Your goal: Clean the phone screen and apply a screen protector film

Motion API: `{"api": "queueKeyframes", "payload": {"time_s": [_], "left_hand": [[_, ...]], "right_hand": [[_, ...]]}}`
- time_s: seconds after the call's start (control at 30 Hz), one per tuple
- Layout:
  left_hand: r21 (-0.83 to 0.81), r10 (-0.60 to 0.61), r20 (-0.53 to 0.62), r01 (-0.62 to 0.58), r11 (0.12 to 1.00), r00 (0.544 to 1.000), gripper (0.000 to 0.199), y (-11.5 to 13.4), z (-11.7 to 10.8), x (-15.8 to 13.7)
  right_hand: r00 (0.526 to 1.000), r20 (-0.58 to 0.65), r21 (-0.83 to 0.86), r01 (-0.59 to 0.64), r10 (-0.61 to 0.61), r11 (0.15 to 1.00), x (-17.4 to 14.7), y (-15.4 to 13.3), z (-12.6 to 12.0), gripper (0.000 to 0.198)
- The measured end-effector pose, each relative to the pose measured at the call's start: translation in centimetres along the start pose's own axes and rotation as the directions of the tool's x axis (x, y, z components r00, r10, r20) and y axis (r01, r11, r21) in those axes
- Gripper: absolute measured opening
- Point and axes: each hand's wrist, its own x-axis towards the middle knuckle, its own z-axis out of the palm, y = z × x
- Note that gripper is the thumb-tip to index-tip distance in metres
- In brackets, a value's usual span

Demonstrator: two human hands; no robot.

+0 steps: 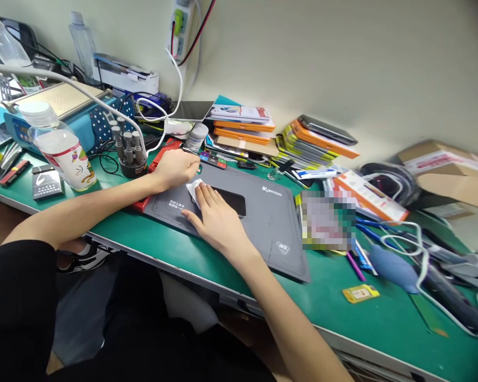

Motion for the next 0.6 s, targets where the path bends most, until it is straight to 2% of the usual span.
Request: {"api": "queueKeyframes", "payload": {"time_s": [0.13,0.27,0.33,0.5,0.6], "left_hand": [[0.019,0.002,-0.015,-0.002,1.0,1.0,0.031,-0.2,-0.1,0.0],[0.029,0.033,-0.026,-0.032,0.999,0.999,0.031,-0.3,0.2,-0.1],[0.029,0.045,-0.023,-0.045,0.999,0.999,0.031,-0.3,0.3,-0.1],[0.004,0.038,-0.025,-0.038,0.999,0.999,0.031,-0.2,0.3,-0.1],[0.003,0.031,-0.022,-0.031,1.0,0.999,0.031,0.0,0.5,-0.1]], "right_hand": [[0.999,0.032,0.023,-0.018,0.018,1.0,1.6,-0.2,-0.4,0.09],[0.999,0.016,0.021,0.032,-0.032,0.999,-0.6,-0.7,-0.3,0.091],[1.0,0.009,0.024,0.029,-0.029,0.999,-1.5,0.0,-0.3,0.087],[0.995,0.008,0.021,-0.097,0.097,0.995,-1.2,3.5,-0.6,0.084],[0.994,0.004,0.025,-0.106,0.106,0.994,-1.3,4.1,-0.7,0.088]]}}
